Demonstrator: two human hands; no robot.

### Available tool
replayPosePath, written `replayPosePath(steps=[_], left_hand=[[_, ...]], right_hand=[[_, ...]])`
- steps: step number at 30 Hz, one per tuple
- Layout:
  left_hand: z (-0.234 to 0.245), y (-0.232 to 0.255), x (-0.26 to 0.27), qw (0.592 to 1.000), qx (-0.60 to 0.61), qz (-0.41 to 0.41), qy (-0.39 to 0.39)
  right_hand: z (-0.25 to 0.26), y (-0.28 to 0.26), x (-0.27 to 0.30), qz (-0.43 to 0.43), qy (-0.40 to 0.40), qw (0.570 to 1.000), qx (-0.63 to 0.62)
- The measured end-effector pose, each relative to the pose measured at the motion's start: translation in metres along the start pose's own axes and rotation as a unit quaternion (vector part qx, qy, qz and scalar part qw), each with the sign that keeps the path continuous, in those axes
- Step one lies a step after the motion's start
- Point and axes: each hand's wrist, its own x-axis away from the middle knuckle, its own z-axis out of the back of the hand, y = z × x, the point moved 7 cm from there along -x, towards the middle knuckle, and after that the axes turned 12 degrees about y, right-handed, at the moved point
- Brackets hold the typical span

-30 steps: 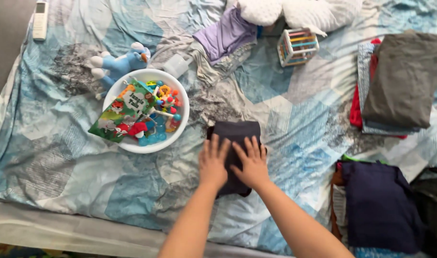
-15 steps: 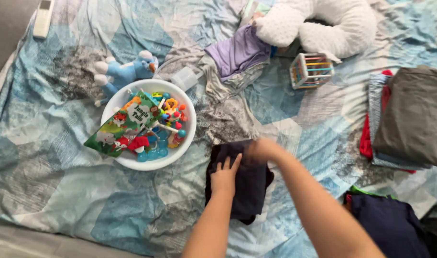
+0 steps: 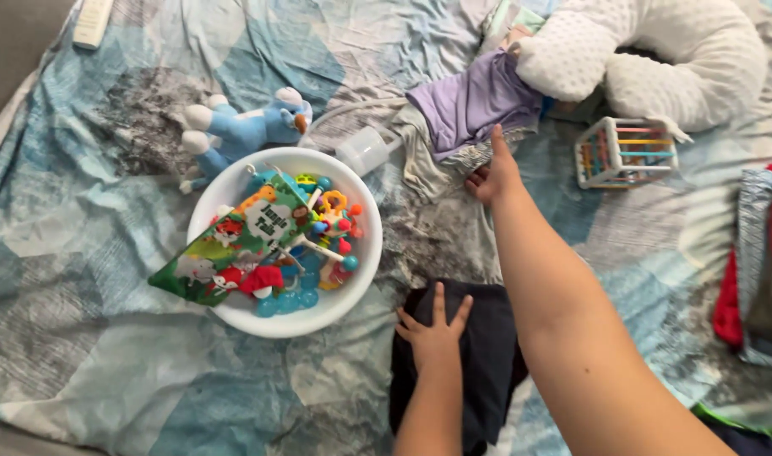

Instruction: The person is tidying up a bedroom, folding clothes on a bed, putting items away in a closet, and straightening the bedsheet.

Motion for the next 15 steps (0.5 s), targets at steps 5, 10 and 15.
replayPosePath(steps=[5,10,15], left_hand=[[0.007,0.001,0.005,1.0,0.0,0.002,0.007],[-0.002,0.0,0.001,1.0,-0.004,0.002,0.001],[-0.003,-0.006,0.005,0.993,-0.015,-0.019,0.113]], right_hand=[[-0.01,0.003,-0.073,0.016,0.045,0.994,0.102],[0.011,0.009,-0.05,0.039,-0.022,0.998,0.05],[0.065,-0.001,0.098,0.034,-0.23,0.966,-0.113]])
